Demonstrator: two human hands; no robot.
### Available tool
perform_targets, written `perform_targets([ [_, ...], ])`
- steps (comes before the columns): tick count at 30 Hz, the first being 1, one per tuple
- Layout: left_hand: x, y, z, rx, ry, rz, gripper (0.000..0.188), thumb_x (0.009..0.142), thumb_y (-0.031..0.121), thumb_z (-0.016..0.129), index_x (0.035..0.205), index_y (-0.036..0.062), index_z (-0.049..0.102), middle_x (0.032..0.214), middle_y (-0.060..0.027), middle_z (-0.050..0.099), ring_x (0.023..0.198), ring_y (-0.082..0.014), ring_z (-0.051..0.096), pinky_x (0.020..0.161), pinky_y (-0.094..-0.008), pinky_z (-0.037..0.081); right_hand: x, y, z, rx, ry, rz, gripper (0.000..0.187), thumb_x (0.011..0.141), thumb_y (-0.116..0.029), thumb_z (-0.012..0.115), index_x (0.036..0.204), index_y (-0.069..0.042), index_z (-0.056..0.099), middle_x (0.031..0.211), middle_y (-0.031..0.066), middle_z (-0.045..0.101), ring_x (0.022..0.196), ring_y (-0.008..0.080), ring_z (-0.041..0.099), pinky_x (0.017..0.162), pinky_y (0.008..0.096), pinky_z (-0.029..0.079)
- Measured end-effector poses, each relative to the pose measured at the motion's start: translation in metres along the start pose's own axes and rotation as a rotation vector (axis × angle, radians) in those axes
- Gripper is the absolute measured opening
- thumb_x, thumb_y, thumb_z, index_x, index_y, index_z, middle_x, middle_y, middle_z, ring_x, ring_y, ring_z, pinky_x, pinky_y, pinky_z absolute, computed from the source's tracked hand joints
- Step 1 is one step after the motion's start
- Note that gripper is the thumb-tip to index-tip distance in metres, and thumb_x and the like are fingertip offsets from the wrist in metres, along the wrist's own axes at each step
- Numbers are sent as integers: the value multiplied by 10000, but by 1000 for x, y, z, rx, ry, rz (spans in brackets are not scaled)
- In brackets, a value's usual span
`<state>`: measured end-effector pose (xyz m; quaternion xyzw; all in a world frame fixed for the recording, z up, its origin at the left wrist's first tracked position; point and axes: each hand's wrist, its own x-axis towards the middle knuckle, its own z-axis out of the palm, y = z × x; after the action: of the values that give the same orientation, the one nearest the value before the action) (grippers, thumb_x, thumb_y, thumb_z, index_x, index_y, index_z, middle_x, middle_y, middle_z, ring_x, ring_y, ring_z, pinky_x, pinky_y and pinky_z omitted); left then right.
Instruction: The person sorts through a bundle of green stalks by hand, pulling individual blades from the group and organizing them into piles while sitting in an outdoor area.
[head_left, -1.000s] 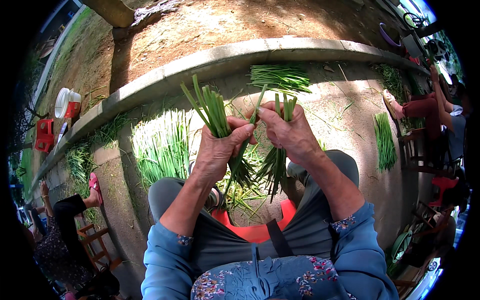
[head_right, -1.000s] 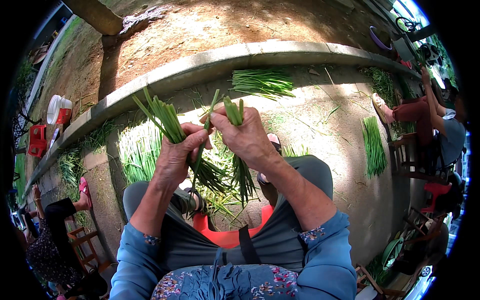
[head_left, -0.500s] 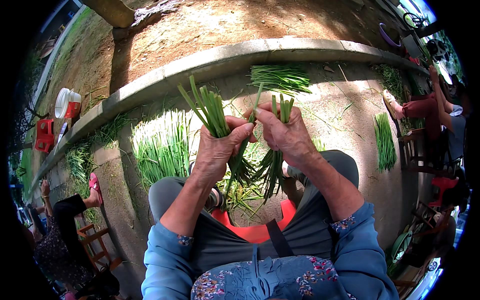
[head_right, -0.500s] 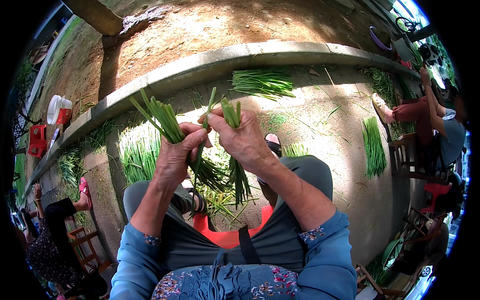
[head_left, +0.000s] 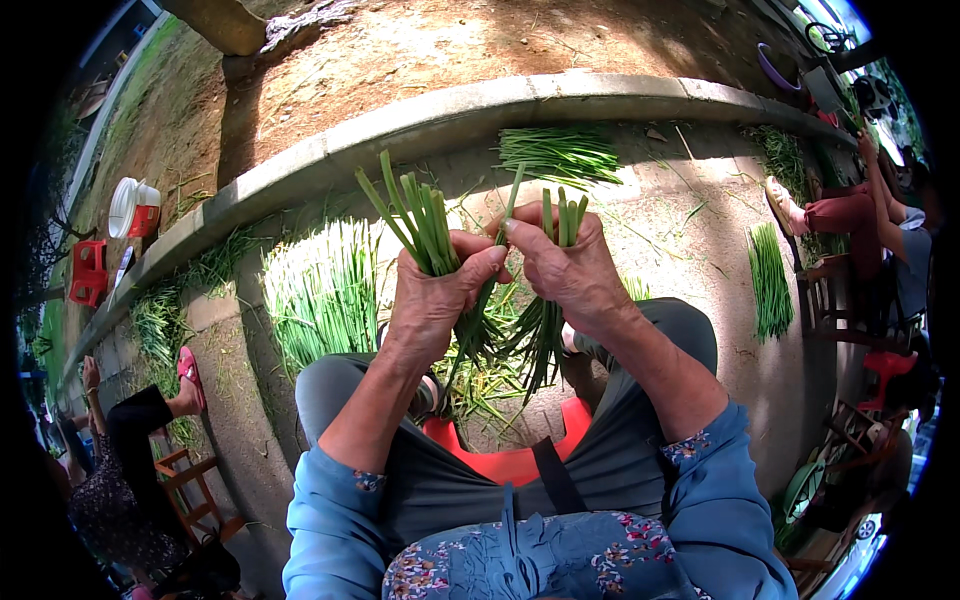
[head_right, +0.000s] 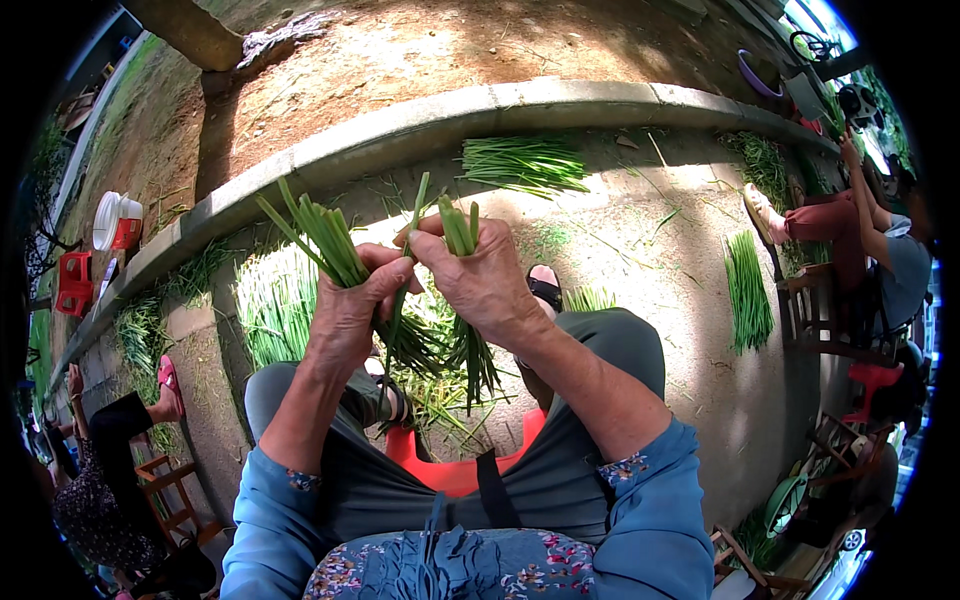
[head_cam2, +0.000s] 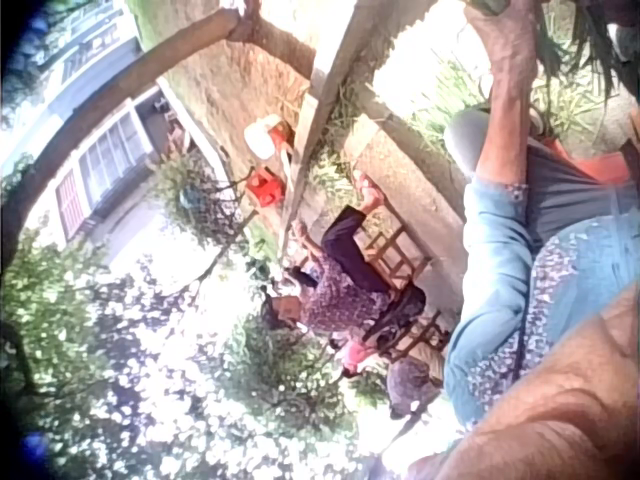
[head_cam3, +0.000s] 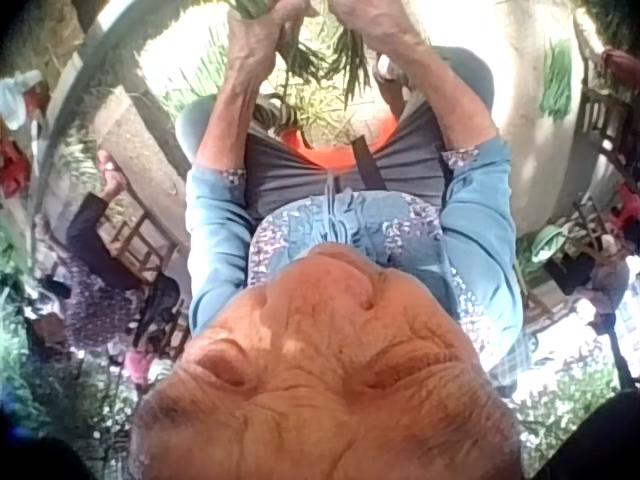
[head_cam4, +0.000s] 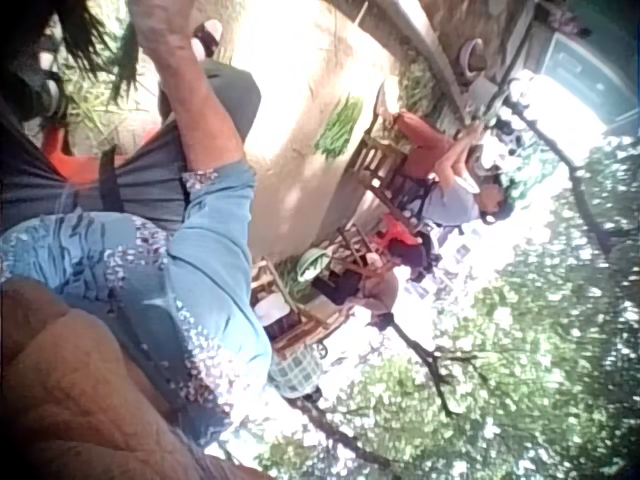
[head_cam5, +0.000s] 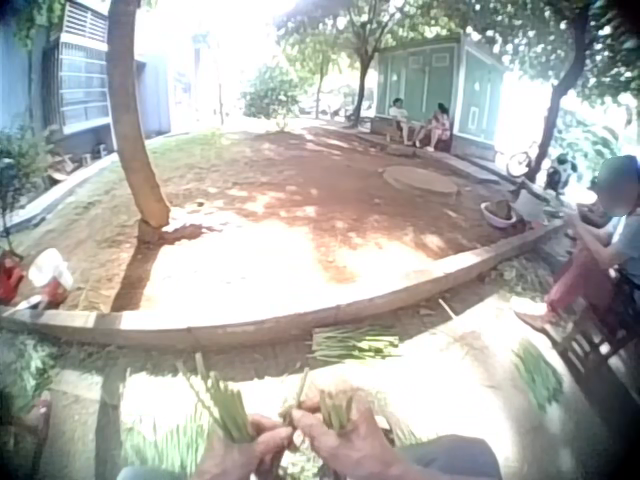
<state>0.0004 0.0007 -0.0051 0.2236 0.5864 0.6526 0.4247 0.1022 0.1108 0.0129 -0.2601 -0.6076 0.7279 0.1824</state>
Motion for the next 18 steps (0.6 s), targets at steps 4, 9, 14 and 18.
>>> perform_targets([
  [4,0,-3,-1,-3,-8,10,118,795,155,657,782,39,644,644,-12,623,459,-12,403,414,-161,298,1,-4,0,23,5,39,179,854,-139,525,895,5,624,516,-56,447,408,0,352,365,170,238],
  [9,0,-1,-2,-22,1,-3,115,792,156,660,783,42,649,641,-7,624,465,-9,406,418,-163,301,-1,-3,2,-20,-5,11,178,840,-141,546,910,6,619,530,-53,453,418,4,363,369,171,244],
  [14,0,-2,-1,8,-6,11,108,792,151,659,788,44,650,641,-7,625,470,-10,412,422,-165,308,-1,0,2,8,21,10,166,838,-135,549,878,8,624,557,-34,491,469,17,405,412,190,298],
  [18,-1,-1,0,20,-22,11,108,791,150,660,794,42,650,644,-11,628,469,-11,415,423,-166,311,-1,-2,-2,9,29,14,223,855,-174,537,836,25,635,603,15,571,526,32,467,455,214,377],
])
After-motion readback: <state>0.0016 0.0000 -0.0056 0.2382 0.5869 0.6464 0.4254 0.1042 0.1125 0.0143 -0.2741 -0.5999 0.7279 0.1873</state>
